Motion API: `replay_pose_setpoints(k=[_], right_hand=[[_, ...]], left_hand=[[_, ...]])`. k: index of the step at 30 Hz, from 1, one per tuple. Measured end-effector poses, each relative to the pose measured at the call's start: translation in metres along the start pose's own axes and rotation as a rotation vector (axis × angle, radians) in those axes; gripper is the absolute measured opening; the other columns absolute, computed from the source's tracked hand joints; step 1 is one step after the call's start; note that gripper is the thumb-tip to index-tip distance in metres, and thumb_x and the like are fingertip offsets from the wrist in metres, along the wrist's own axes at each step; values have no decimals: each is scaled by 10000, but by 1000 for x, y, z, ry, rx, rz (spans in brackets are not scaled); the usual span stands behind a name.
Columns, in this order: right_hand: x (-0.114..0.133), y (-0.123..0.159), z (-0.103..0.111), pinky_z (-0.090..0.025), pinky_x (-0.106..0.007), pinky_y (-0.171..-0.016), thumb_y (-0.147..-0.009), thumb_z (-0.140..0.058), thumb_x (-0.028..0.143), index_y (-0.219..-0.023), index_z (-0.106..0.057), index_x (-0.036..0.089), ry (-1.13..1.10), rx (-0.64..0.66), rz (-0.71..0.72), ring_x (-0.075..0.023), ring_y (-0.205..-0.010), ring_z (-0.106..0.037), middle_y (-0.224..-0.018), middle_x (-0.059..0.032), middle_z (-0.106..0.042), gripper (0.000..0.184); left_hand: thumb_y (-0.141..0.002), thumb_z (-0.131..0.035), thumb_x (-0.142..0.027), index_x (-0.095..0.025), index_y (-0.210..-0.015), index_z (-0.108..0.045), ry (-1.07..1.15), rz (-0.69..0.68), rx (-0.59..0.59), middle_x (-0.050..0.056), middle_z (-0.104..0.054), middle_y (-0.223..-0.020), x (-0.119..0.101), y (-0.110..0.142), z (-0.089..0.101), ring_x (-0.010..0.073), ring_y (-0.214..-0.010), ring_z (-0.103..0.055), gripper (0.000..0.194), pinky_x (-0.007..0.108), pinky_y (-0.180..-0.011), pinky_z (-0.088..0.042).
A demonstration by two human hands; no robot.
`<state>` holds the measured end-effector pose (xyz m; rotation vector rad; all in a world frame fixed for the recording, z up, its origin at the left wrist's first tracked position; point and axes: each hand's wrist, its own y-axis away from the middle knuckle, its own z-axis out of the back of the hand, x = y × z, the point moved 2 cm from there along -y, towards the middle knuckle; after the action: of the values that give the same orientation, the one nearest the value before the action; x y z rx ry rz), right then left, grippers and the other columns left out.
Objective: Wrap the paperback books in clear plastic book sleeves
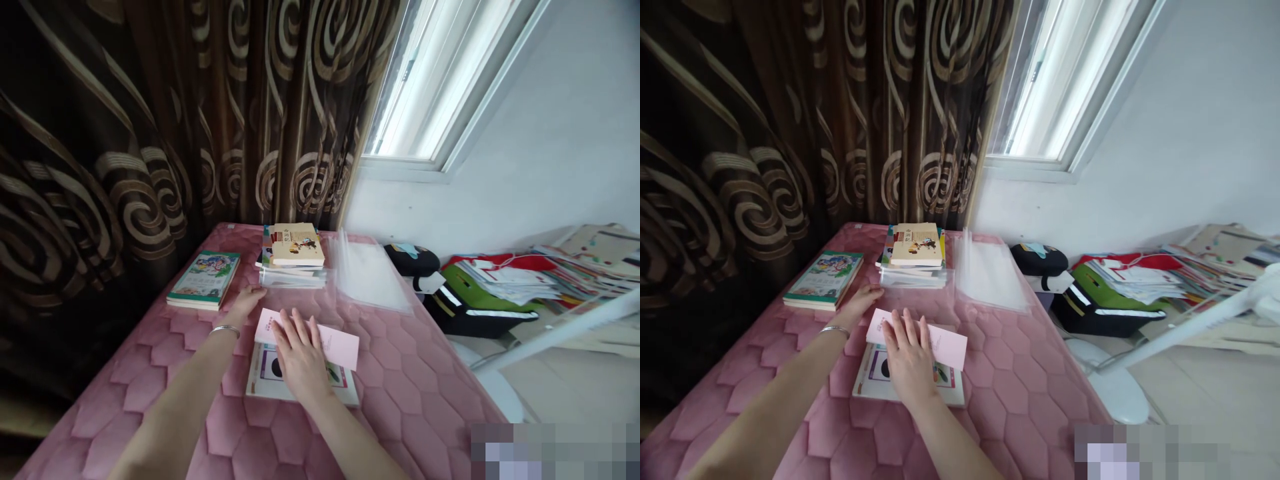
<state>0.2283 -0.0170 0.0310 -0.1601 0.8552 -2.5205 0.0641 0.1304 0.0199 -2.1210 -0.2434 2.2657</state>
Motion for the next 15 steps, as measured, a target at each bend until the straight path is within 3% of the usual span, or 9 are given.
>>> replay_pose_setpoints(k=[5,10,15], right_hand=[[-1,0,-1,-196,-553,-1130,-933,-488,244,-1394,-469,235,-16,14,-1,-313,-1403,-273,-1480,-64,-436,461],[-1,1,-1,-189,-553,-1135,-927,-500,238,-1368,-500,218,-24,-20,9,-321,-1389,-272,-1469,-59,-449,442],[0,-1,2,-229,-518,-1136,-889,-549,209,-1327,-545,236,-49,-56,-29,-276,-1246,-410,-1354,-78,-547,439]], left_hand=[[-605,-713,-388,-176,-663,-628,-25,58,90,9,-654,-664,-7,6,-5,166,-672,-596,235,298,-690,-448],[-683,-647,-459,-197,-632,-559,-6,40,67,-31,-571,-583,-19,25,-4,150,-598,-538,281,284,-630,-415],[-701,-650,-468,-191,-674,-563,28,1,-1,-26,-575,-662,-22,56,-3,145,-665,-530,292,261,-645,-412]])
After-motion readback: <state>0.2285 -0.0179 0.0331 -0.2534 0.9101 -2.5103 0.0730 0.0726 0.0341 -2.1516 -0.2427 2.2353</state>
